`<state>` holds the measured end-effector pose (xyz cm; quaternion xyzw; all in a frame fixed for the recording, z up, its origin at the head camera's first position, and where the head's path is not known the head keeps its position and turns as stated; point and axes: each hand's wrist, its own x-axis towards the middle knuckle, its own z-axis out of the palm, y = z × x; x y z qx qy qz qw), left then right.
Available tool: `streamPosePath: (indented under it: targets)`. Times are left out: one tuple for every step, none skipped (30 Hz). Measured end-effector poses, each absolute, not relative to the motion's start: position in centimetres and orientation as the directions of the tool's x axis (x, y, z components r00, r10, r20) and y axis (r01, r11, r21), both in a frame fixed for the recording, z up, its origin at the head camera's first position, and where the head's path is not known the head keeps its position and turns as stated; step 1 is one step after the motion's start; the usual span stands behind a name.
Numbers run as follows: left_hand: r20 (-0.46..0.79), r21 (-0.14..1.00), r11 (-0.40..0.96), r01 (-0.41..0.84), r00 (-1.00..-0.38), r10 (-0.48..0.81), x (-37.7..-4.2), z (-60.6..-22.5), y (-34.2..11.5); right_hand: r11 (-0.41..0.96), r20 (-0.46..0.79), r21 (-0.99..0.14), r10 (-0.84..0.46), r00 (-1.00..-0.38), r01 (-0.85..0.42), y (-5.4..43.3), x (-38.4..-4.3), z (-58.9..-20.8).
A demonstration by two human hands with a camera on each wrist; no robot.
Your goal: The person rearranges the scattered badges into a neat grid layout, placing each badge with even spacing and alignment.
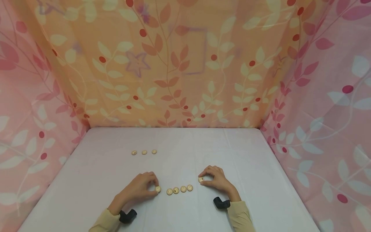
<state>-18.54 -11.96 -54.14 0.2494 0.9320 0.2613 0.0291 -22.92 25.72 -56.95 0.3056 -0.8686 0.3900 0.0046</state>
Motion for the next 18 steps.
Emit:
streamPosePath:
  targets:
    - [0.082, 0.5, 0.741, 0.449, -0.876, 0.475, -18.7, -54.2, -12.1, 0.507, 0.251, -0.673, -0.528, -0.812, -0.538, 25.7, -22.9, -57.0]
    - [0.088, 0.498, 0.744, 0.446, -0.879, 0.468, -18.9, -54.3, -12.3, 0.505, 0.259, -0.669, -0.529, -0.808, -0.545, 25.7, -22.9, -57.0]
    - [0.094, 0.498, 0.746, 0.442, -0.883, 0.46, -19.1, -54.3, -12.4, 0.505, 0.263, -0.667, -0.529, -0.807, -0.548, 25.7, -22.9, -57.0]
    - [0.102, 0.5, 0.745, 0.441, -0.885, 0.455, -19.2, -54.4, -12.5, 0.506, 0.265, -0.663, -0.53, -0.806, -0.551, 25.8, -22.9, -57.1]
    - [0.113, 0.499, 0.745, 0.443, -0.885, 0.451, -19.3, -54.4, -12.6, 0.509, 0.267, -0.659, -0.53, -0.805, -0.554, 25.8, -22.9, -57.1]
    - [0.121, 0.498, 0.746, 0.441, -0.888, 0.444, -19.5, -54.5, -12.7, 0.508, 0.265, -0.661, -0.53, -0.806, -0.552, 25.8, -22.9, -57.2]
    - [0.133, 0.497, 0.745, 0.445, -0.888, 0.441, -19.6, -54.5, -12.9, 0.509, 0.266, -0.66, -0.53, -0.805, -0.553, 25.8, -22.9, -57.2]
    - [0.142, 0.5, 0.744, 0.444, -0.889, 0.435, -19.7, -54.5, -13.0, 0.511, 0.268, -0.657, -0.53, -0.805, -0.555, 25.8, -22.9, -57.2]
    - [0.151, 0.501, 0.743, 0.444, -0.89, 0.43, -19.8, -54.5, -13.1, 0.511, 0.267, -0.657, -0.529, -0.805, -0.554, 25.8, -22.9, -57.3]
    - [0.162, 0.498, 0.744, 0.445, -0.891, 0.424, -19.9, -54.5, -13.2, 0.512, 0.269, -0.655, -0.529, -0.805, -0.556, 25.8, -22.9, -57.3]
    - [0.165, 0.495, 0.751, 0.437, -0.896, 0.413, -20.0, -54.5, -13.2, 0.51, 0.272, -0.654, -0.531, -0.803, -0.559, 25.8, -22.9, -57.3]
    - [0.168, 0.494, 0.756, 0.43, -0.9, 0.402, -20.1, -54.5, -13.3, 0.509, 0.274, -0.653, -0.531, -0.802, -0.561, 25.8, -22.9, -57.3]
    - [0.173, 0.489, 0.762, 0.424, -0.904, 0.392, -20.2, -54.5, -13.4, 0.51, 0.276, -0.65, -0.532, -0.8, -0.563, 25.8, -22.9, -57.3]
    - [0.175, 0.489, 0.767, 0.415, -0.908, 0.38, -20.3, -54.5, -13.5, 0.511, 0.277, -0.648, -0.533, -0.8, -0.565, 25.8, -22.9, -57.3]
    - [0.18, 0.489, 0.771, 0.407, -0.912, 0.367, -20.4, -54.5, -13.5, 0.51, 0.277, -0.649, -0.533, -0.799, -0.565, 25.8, -22.9, -57.2]
    - [0.186, 0.488, 0.776, 0.399, -0.916, 0.355, -20.6, -54.6, -13.6, 0.511, 0.274, -0.65, -0.533, -0.801, -0.562, 25.8, -22.9, -57.2]
    - [0.189, 0.491, 0.779, 0.39, -0.921, 0.341, -20.7, -54.6, -13.6, 0.51, 0.272, -0.653, -0.533, -0.802, -0.56, 25.8, -22.9, -57.2]
    - [0.199, 0.493, 0.78, 0.385, -0.923, 0.33, -20.9, -54.6, -13.7, 0.511, 0.267, -0.656, -0.531, -0.804, -0.555, 25.8, -22.9, -57.2]
